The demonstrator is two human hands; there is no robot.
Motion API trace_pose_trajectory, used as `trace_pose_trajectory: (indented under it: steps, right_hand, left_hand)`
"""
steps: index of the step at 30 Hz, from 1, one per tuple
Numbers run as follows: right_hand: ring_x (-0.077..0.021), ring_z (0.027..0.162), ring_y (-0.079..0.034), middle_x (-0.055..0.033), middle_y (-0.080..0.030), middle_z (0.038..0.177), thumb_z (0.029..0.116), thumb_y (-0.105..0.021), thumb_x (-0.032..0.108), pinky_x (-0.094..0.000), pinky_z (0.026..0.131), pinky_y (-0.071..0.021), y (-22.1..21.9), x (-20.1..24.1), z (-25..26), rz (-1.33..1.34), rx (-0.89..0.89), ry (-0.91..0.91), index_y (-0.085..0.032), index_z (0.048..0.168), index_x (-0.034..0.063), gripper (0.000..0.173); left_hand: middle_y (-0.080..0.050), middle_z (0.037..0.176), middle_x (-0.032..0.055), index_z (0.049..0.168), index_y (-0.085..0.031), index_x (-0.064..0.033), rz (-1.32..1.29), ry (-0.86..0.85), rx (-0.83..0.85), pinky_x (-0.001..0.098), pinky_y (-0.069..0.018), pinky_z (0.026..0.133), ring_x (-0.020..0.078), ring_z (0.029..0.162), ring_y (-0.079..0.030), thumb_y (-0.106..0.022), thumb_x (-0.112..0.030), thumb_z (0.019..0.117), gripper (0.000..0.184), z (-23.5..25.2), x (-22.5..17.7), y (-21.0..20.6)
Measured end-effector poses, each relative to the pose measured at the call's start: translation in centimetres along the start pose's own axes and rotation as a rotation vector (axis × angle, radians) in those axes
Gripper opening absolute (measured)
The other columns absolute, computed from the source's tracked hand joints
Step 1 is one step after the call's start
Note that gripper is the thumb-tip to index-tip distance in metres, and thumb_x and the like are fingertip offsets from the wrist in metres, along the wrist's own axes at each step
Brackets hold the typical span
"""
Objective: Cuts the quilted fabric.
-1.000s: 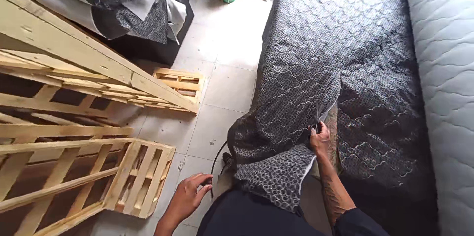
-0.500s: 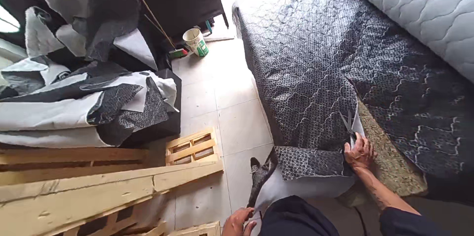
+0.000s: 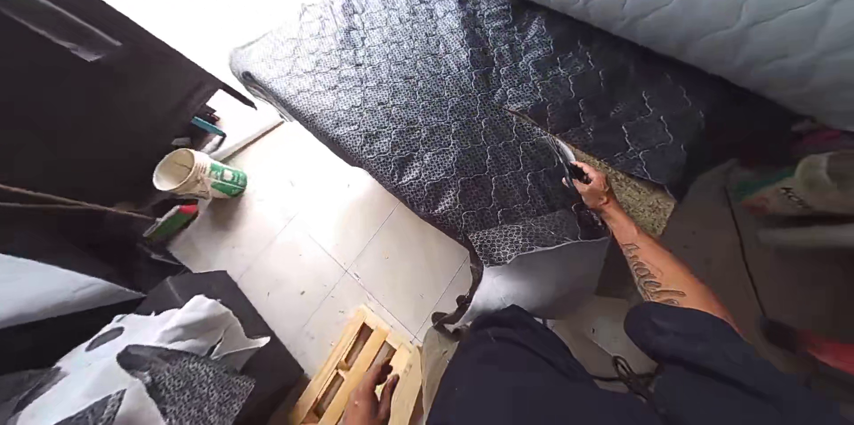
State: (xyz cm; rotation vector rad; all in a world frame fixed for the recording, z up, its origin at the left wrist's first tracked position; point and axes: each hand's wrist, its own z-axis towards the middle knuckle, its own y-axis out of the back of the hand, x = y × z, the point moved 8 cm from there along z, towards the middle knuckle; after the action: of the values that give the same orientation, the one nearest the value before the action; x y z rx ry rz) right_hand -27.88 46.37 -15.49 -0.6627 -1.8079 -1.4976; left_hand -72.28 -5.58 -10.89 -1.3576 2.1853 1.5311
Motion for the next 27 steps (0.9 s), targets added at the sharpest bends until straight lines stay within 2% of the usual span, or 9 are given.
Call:
trace_pose_trajectory:
  steps: [2, 3, 4, 6, 9, 14, 20, 25, 27]
  right_hand:
    - [-0.0175, 0.11, -0.067, -0.0175, -0.065, 0.129, 0.096, -0.066, 0.016, -0.0332, 0.097, -0.0545, 0.4, 2.3, 0.8, 0.219, 0.02, -0.008, -0.056, 0.141, -0.0006, 0.049]
    - [-0.0115, 0.096, -0.066, -0.0125, -0.067, 0.122, 0.0975, -0.061, 0.015, -0.0282, 0.085, -0.0556, 0.4, 3.1, 1.2, 0.308, 0.047, -0.041, -0.056, 0.14, 0.0006, 0.045]
    - [-0.007, 0.084, -0.064, -0.0075, -0.067, 0.115, 0.0995, -0.057, 0.014, -0.0241, 0.074, -0.0543, 0.2, 3.6, 1.7, 0.381, 0.077, -0.085, -0.055, 0.139, 0.0023, 0.041]
    - [-0.0059, 0.074, -0.061, -0.0043, -0.067, 0.109, 0.1021, -0.055, 0.014, -0.0228, 0.066, -0.0525, -0.4, 4.0, 2.6, 0.437, 0.122, -0.181, -0.057, 0.138, 0.0061, 0.037]
    - [-0.0077, 0.075, -0.058, -0.0053, -0.068, 0.107, 0.1015, -0.06, 0.015, -0.0256, 0.067, -0.0491, -1.6, 5.8, 3.6, 0.344, 0.133, -0.233, -0.06, 0.136, 0.0078, 0.035]
    - [-0.0041, 0.071, -0.058, -0.002, -0.071, 0.102, 0.101, -0.059, 0.018, -0.0221, 0.062, -0.049, -4.2, 5.8, 9.0, 0.366, 0.175, -0.264, -0.063, 0.134, 0.0102, 0.034]
    - [-0.0034, 0.06, -0.052, 0.0007, -0.066, 0.086, 0.1023, -0.06, 0.02, -0.0196, 0.054, -0.0443, -5.7, 5.9, 15.1, 0.384, 0.246, -0.45, -0.063, 0.135, 0.011, 0.034]
    - [-0.0021, 0.063, -0.055, 0.0006, -0.069, 0.096, 0.1026, -0.055, 0.018, -0.0177, 0.055, -0.0467, -7.0, 2.6, 21.3, 0.437, 0.371, -0.52, -0.06, 0.139, 0.011, 0.037]
    - [-0.0011, 0.064, -0.056, -0.0002, -0.071, 0.102, 0.1018, -0.053, 0.015, -0.0164, 0.056, -0.0472, -7.6, 2.1, 22.9, 0.462, 0.416, -0.534, -0.061, 0.138, 0.0102, 0.038]
  left_hand:
    - [-0.074, 0.113, 0.0201, 0.129, -0.066, 0.004, 0.013, -0.039, 0.052, 0.0555, -0.0546, 0.101, 0.0334, 0.107, -0.072, -0.068, -0.019, 0.0976, 0.038, 3.5, 0.9, 2.7]
    - [-0.074, 0.115, 0.0195, 0.128, -0.067, 0.0031, 0.045, -0.066, 0.086, 0.0563, -0.0538, 0.101, 0.0336, 0.109, -0.072, -0.068, -0.019, 0.0972, 0.038, 5.5, 1.1, 4.1]
    - [-0.074, 0.116, 0.0183, 0.127, -0.068, 0.0013, 0.088, -0.102, 0.112, 0.0577, -0.0529, 0.102, 0.0339, 0.11, -0.071, -0.069, -0.019, 0.0963, 0.037, 7.7, 1.2, 5.6]
    - [-0.074, 0.117, 0.0157, 0.124, -0.071, -0.0026, 0.162, -0.182, 0.119, 0.0606, -0.051, 0.102, 0.0353, 0.113, -0.069, -0.071, -0.02, 0.0946, 0.034, 12.3, 1.3, 9.0]
    - [-0.074, 0.118, 0.0156, 0.122, -0.072, -0.0027, 0.222, -0.31, 0.064, 0.0623, -0.0502, 0.101, 0.0378, 0.115, -0.067, -0.071, -0.021, 0.094, 0.033, 19.7, 0.9, 14.9]
    - [-0.069, 0.127, 0.0184, 0.126, -0.07, -0.0037, 0.266, -0.443, 0.027, 0.0619, -0.0474, 0.104, 0.0401, 0.121, -0.063, -0.072, -0.025, 0.093, 0.039, 33.8, -2.8, 21.8]
    - [-0.045, 0.152, 0.0291, 0.145, -0.05, 0.003, 0.257, -0.398, 0.044, 0.06, -0.0352, 0.116, 0.0445, 0.142, -0.043, -0.075, -0.029, 0.0918, 0.067, 52.1, -7.2, 22.7]
    - [-0.023, 0.163, 0.0339, 0.154, -0.036, 0.0055, 0.295, -0.275, -0.112, 0.0575, -0.0193, 0.125, 0.048, 0.153, -0.021, -0.063, -0.046, 0.096, 0.083, 63.4, -7.9, 22.8]
    - [-0.016, 0.165, 0.0349, 0.157, -0.029, 0.0056, 0.392, -0.227, -0.144, 0.0638, -0.0132, 0.124, 0.0529, 0.153, -0.013, -0.058, -0.058, 0.0941, 0.094, 66.6, -7.9, 22.9]
